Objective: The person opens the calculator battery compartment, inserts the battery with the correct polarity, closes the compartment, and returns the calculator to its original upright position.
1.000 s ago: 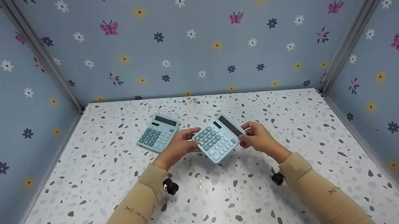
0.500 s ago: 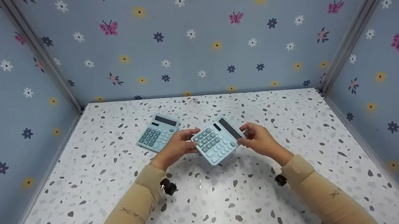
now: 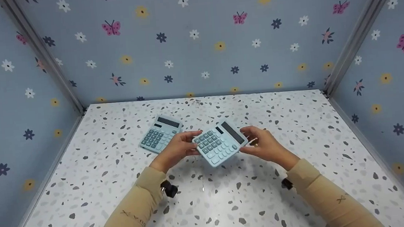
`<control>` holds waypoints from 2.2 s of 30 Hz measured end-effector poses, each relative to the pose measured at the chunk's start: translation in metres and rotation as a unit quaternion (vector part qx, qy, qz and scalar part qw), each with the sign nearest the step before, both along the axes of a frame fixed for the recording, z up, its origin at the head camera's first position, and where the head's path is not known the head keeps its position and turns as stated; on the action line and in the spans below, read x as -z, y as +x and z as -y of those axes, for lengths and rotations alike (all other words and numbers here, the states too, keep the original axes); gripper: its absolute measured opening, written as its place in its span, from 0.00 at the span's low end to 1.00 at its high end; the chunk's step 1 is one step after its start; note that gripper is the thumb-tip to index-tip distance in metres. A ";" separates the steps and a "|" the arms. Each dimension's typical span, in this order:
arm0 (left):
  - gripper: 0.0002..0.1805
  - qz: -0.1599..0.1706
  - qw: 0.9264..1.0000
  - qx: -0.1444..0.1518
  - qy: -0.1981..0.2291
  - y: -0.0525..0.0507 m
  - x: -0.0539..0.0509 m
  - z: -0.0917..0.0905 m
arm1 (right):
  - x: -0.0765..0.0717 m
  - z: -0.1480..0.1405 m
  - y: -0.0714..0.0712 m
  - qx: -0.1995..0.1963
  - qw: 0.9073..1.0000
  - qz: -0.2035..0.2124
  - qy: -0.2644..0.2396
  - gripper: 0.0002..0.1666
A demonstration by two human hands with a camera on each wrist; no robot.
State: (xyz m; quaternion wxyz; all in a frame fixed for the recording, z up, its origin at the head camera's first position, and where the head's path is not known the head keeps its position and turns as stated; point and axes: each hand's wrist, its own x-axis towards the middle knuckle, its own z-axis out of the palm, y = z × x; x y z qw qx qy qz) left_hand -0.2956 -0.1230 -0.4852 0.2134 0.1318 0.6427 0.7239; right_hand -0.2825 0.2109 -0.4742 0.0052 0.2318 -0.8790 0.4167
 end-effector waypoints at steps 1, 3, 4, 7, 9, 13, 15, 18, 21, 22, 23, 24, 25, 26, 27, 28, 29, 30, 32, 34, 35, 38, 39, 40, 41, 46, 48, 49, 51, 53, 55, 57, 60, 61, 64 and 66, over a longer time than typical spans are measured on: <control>0.33 0.003 1.000 0.001 0.003 0.000 0.000 0.000 | 0.000 0.000 0.001 -0.010 1.000 -0.010 0.005 0.36; 0.33 0.009 1.000 0.003 0.010 0.000 0.001 0.001 | 0.000 -0.001 0.002 -0.031 0.999 -0.032 0.017 0.38; 0.33 0.012 1.000 0.003 0.012 0.000 0.001 0.001 | -0.001 -0.001 0.002 -0.042 0.998 -0.044 0.026 0.39; 0.33 0.019 1.000 0.003 0.020 0.000 0.001 0.002 | -0.001 -0.001 0.005 -0.064 0.993 -0.080 0.055 0.40; 0.32 0.024 0.999 0.002 0.023 0.000 0.001 0.003 | -0.001 -0.001 0.006 -0.074 0.988 -0.111 0.079 0.38; 0.33 0.028 0.999 0.005 0.023 0.000 0.000 0.004 | 0.001 -0.001 0.007 -0.087 0.972 -0.186 0.113 0.34; 0.33 0.030 0.999 0.005 0.023 0.001 -0.001 0.004 | 0.002 -0.001 0.007 -0.090 0.963 -0.225 0.122 0.31; 0.33 0.036 0.999 0.007 0.026 0.001 -0.001 0.004 | 0.004 0.000 0.006 -0.097 0.948 -0.277 0.120 0.29; 0.33 0.043 0.999 0.012 0.028 0.001 -0.002 0.004 | 0.006 0.001 0.004 -0.115 0.928 -0.337 0.113 0.25; 0.33 0.045 0.998 0.015 0.029 0.001 -0.002 0.004 | 0.007 0.001 0.004 -0.122 0.920 -0.357 0.108 0.24; 0.33 0.047 0.998 0.018 0.029 0.001 -0.002 0.004 | 0.007 0.002 0.004 -0.130 0.911 -0.377 0.105 0.23; 0.33 0.049 0.998 0.022 0.030 0.001 -0.002 0.004 | 0.008 0.002 0.004 -0.138 0.901 -0.397 0.104 0.22; 0.33 0.051 0.998 0.025 0.032 0.001 -0.002 0.004 | 0.008 0.002 0.003 -0.146 0.891 -0.416 0.103 0.21; 0.32 0.053 0.998 0.028 0.034 0.000 -0.002 0.005 | 0.008 0.003 0.004 -0.154 0.882 -0.434 0.102 0.21; 0.32 0.057 0.997 0.030 0.036 0.000 -0.003 0.005 | 0.009 0.003 0.004 -0.162 0.872 -0.451 0.102 0.21; 0.32 0.059 0.997 0.032 0.037 0.000 -0.003 0.005 | 0.009 0.003 0.004 -0.169 0.863 -0.465 0.103 0.21; 0.32 0.060 0.997 0.034 0.036 0.000 -0.004 0.006 | 0.009 0.004 0.005 -0.177 0.853 -0.480 0.105 0.21; 0.33 0.061 0.997 0.036 0.036 0.000 -0.004 0.007 | 0.009 0.004 0.005 -0.185 0.844 -0.492 0.106 0.21; 0.33 0.062 0.997 0.040 0.036 0.000 -0.005 0.008 | 0.009 0.005 0.007 -0.199 0.826 -0.517 0.108 0.20; 0.32 0.064 0.996 0.044 0.034 -0.001 -0.005 0.010 | 0.008 0.007 0.008 -0.212 0.807 -0.541 0.109 0.17; 0.32 0.065 0.996 0.046 0.033 -0.001 -0.005 0.011 | 0.008 0.008 0.008 -0.217 0.798 -0.552 0.109 0.14; 0.32 0.068 0.996 0.052 0.032 -0.002 -0.004 0.013 | 0.006 0.010 0.008 -0.228 0.779 -0.575 0.105 0.07; 0.32 0.069 0.996 0.054 0.031 -0.002 -0.005 0.014 | 0.005 0.011 0.008 -0.230 0.776 -0.578 0.104 0.07; 0.32 0.070 0.995 0.056 0.030 -0.002 -0.004 0.014 | 0.005 0.011 0.008 -0.231 0.775 -0.579 0.103 0.09; 0.33 0.070 0.995 0.059 0.030 -0.002 -0.004 0.015 | 0.004 0.012 0.008 -0.234 0.775 -0.578 0.100 0.11; 0.30 0.072 0.995 0.069 0.026 -0.004 -0.004 0.017 | -0.001 0.010 0.010 -0.235 0.789 -0.558 0.100 0.12; 0.29 0.068 0.995 0.070 0.023 -0.004 -0.004 0.017 | -0.004 0.009 0.011 -0.236 0.800 -0.543 0.102 0.08; 0.28 0.065 0.995 0.069 0.022 -0.004 -0.005 0.017 | -0.005 0.009 0.012 -0.237 0.806 -0.532 0.101 0.09; 0.28 0.058 0.996 0.060 0.024 -0.004 -0.006 0.017 | -0.008 0.008 0.013 -0.237 0.820 -0.512 0.097 0.17; 0.27 0.048 0.997 0.045 0.027 -0.003 -0.007 0.017 | -0.010 0.008 0.014 -0.239 0.836 -0.488 0.082 0.24; 0.27 0.036 0.998 0.031 0.032 -0.002 -0.008 0.017 | -0.011 0.008 0.014 -0.237 0.851 -0.463 0.065 0.26; 0.27 0.021 0.999 0.021 0.032 -0.002 -0.008 0.017 | -0.012 0.008 0.015 -0.232 0.867 -0.438 0.049 0.27; 0.27 -0.007 0.999 0.019 0.034 -0.001 -0.009 0.018 | -0.013 0.009 0.016 -0.224 0.888 -0.400 0.033 0.25; 0.27 -0.017 0.999 0.021 0.035 -0.001 -0.009 0.018 | -0.014 0.010 0.016 -0.220 0.895 -0.387 0.030 0.25; 0.28 -0.044 0.997 0.033 0.052 0.000 -0.010 0.020 | -0.015 0.010 0.016 -0.216 0.914 -0.344 0.017 0.23; 0.28 -0.058 0.995 0.044 0.062 0.001 -0.010 0.021 | -0.016 0.010 0.016 -0.215 0.925 -0.315 0.005 0.22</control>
